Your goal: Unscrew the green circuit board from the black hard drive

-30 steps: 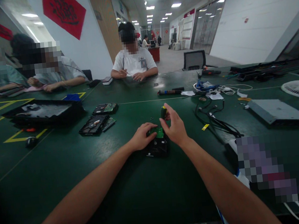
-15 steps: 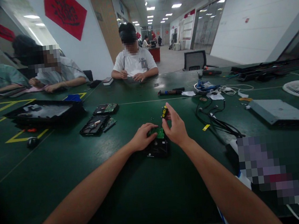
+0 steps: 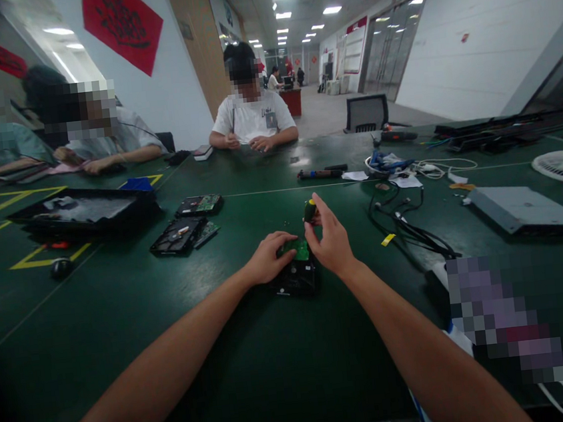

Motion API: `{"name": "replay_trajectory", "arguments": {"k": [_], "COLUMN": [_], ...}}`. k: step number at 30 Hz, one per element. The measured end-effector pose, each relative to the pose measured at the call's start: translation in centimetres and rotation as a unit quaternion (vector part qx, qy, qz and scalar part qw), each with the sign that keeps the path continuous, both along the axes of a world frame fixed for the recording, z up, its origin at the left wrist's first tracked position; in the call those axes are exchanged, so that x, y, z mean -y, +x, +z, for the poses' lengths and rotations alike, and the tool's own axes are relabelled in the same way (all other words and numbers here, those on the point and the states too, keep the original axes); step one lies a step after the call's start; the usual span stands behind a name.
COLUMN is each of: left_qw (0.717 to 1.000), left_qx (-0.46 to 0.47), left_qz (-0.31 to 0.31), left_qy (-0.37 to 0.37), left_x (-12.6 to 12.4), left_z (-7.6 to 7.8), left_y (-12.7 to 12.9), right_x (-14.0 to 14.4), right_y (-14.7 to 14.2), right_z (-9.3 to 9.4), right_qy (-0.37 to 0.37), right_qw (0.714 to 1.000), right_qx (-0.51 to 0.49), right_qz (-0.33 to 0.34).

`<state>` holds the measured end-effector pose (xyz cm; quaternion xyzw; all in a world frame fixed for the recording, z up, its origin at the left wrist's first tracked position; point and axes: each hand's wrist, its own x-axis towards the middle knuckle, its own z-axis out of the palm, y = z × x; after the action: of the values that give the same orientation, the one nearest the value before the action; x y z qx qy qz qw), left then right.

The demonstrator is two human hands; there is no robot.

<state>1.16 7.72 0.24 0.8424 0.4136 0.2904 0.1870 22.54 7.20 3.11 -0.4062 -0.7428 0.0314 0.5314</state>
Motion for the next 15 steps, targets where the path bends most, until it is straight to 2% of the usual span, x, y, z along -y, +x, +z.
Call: {"name": "replay_trajectory", "arguments": {"k": [15], "left_qw": [1.0], "left_qx": [-0.002], "left_qz": [0.001], "left_qy": [-0.006], "left_x": [0.19], "left_z": [0.34], "left_y": [-0.01], "right_x": [-0.04], "right_y": [0.0], "right_z": [-0.02], "right_qy": [0.009], "right_qw": [1.0], "right_qx": [0.006], "right_qz": [-0.006]}}
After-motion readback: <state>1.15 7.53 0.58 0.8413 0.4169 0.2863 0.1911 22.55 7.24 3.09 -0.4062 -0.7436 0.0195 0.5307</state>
